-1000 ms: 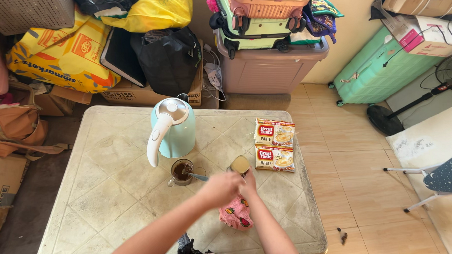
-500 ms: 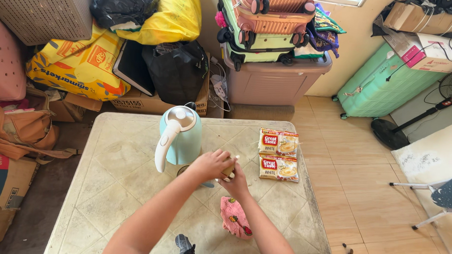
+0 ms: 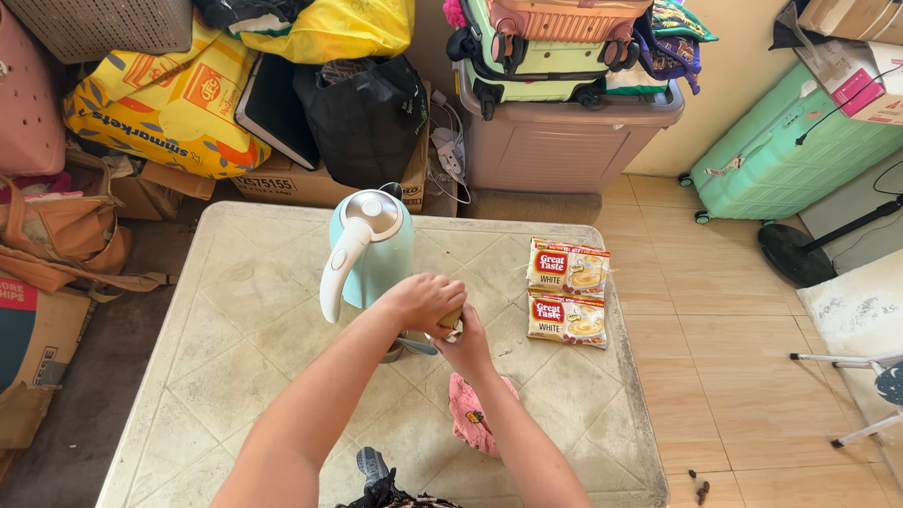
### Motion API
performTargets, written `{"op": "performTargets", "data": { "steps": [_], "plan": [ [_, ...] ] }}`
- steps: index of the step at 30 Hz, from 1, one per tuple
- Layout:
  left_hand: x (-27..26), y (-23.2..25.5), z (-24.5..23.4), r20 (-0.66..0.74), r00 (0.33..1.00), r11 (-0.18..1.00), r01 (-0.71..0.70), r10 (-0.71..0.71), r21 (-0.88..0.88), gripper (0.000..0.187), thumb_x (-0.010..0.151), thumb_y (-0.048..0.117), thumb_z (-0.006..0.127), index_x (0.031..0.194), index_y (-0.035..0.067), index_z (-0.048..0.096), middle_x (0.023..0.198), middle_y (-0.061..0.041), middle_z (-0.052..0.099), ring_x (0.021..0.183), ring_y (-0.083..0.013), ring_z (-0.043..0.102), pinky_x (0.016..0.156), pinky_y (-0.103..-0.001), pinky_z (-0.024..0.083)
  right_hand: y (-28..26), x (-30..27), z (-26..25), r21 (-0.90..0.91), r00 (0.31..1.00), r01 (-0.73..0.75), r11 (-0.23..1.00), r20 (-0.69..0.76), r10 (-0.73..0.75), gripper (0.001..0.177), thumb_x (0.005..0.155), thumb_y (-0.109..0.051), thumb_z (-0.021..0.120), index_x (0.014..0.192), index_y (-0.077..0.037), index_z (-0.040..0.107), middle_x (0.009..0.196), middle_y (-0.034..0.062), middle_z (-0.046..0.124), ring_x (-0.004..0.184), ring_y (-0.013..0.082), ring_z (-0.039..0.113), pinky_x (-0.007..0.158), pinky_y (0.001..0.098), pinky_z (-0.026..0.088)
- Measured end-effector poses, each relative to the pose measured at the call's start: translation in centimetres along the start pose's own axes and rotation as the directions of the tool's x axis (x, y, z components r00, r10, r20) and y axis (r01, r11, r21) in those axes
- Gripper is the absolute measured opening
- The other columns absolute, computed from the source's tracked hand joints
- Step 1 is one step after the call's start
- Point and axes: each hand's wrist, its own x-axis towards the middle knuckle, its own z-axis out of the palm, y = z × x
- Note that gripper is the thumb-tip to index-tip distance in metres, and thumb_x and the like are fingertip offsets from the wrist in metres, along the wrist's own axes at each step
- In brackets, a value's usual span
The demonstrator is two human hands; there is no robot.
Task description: The person adds a spoonful of a brown paste from a jar into a glass mug, stirs the mixture, wipes the electric kettle and table with a cloth, then adds more paste and stirs again. The person handles a jar, spoon, glass mug, electric kettle, and cloth on a cluttered table.
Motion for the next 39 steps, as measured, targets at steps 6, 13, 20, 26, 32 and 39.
{"op": "performTargets", "data": {
  "steps": [6,13,20,26,32,39],
  "plan": [
    [1.0,1.6,0.0,0.043,0.995,0.996,0.088,-0.087,-0.015,0.058,0.085,0.063,0.061,0.102,0.007,0.062,0.102,-0.007,0.061,0.085,-0.024,0.066,0.072,-0.038,0.054,3.5,0.0,2.4,0.641,0.965,-0.242,0.729,0.084,0.248,0.056,0.078,-0.01,0.082,0.125,-0.006,0.05,0.111,0.0075,0.063,0.097,0.0154,0.065,0.071,0.0327,0.057],
    [2.7,3.7,0.8,0.037,0.868,0.858,0.495,-0.495,-0.133,0.053,0.089,0.056,0.059,0.1,0.004,0.062,0.095,-0.014,0.066,0.077,-0.0302,0.071,0.067,-0.042,0.057,4.1,0.4,3.2,-0.073,0.968,-0.185,0.98,-0.187,0.169,0.064,0.074,-0.013,0.087,0.123,-0.006,0.047,0.112,0.0125,0.062,0.101,0.0239,0.063,0.084,0.0346,0.053],
    [5.2,2.6,-2.5,0.253,0.504,0.439,0.857,-0.826,-0.271,0.058,0.095,0.059,0.055,0.104,0.002,0.063,0.099,-0.017,0.07,0.086,-0.0325,0.074,0.073,-0.043,0.059,-0.2,0.4,2.1,-0.05,0.932,-0.2,0.979,-0.317,0.175,0.073,0.07,-0.017,0.089,0.128,-0.002,0.048,0.119,0.0162,0.058,0.113,0.0362,0.057,0.095,0.0437,0.048],
    [0.6,0.3,-5.0,0.247,0.476,0.311,0.809,-0.844,-0.498,0.064,0.092,0.063,0.057,0.105,0.002,0.065,0.109,-0.02,0.069,0.099,-0.0374,0.069,0.082,-0.047,0.055,-0.6,0.0,1.0,-0.076,0.959,-0.241,0.967,-0.172,0.226,0.067,0.062,-0.013,0.091,0.118,-0.007,0.055,0.116,0.0121,0.059,0.11,0.0329,0.06,0.094,0.0427,0.05],
    [-7.4,-0.7,-1.7,0.487,0.362,-0.186,0.619,-0.795,-0.763,0.073,0.088,0.057,0.064,0.131,-0.001,0.057,0.118,-0.017,0.071,0.097,-0.0253,0.072,0.081,-0.036,0.057,0.3,-0.1,1.7,-0.169,0.993,-0.115,0.979,-0.017,0.113,0.066,0.062,-0.013,0.092,0.119,-0.01,0.058,0.116,0.0115,0.06,0.109,0.0329,0.06,0.094,0.0415,0.052],
    [-11.6,0.3,2.1,0.578,0.293,-0.421,0.454,-0.762,-0.785,0.076,0.089,0.053,0.066,0.135,-0.007,0.055,0.118,-0.02,0.071,0.097,-0.0251,0.071,0.08,-0.036,0.059,-1.4,0.7,2.0,-0.428,0.985,-0.115,0.896,0.069,0.16,0.069,0.061,-0.012,0.091,0.123,-0.017,0.061,0.119,0.0083,0.06,0.114,0.0352,0.056,0.094,0.0443,0.051]
  ]
}}
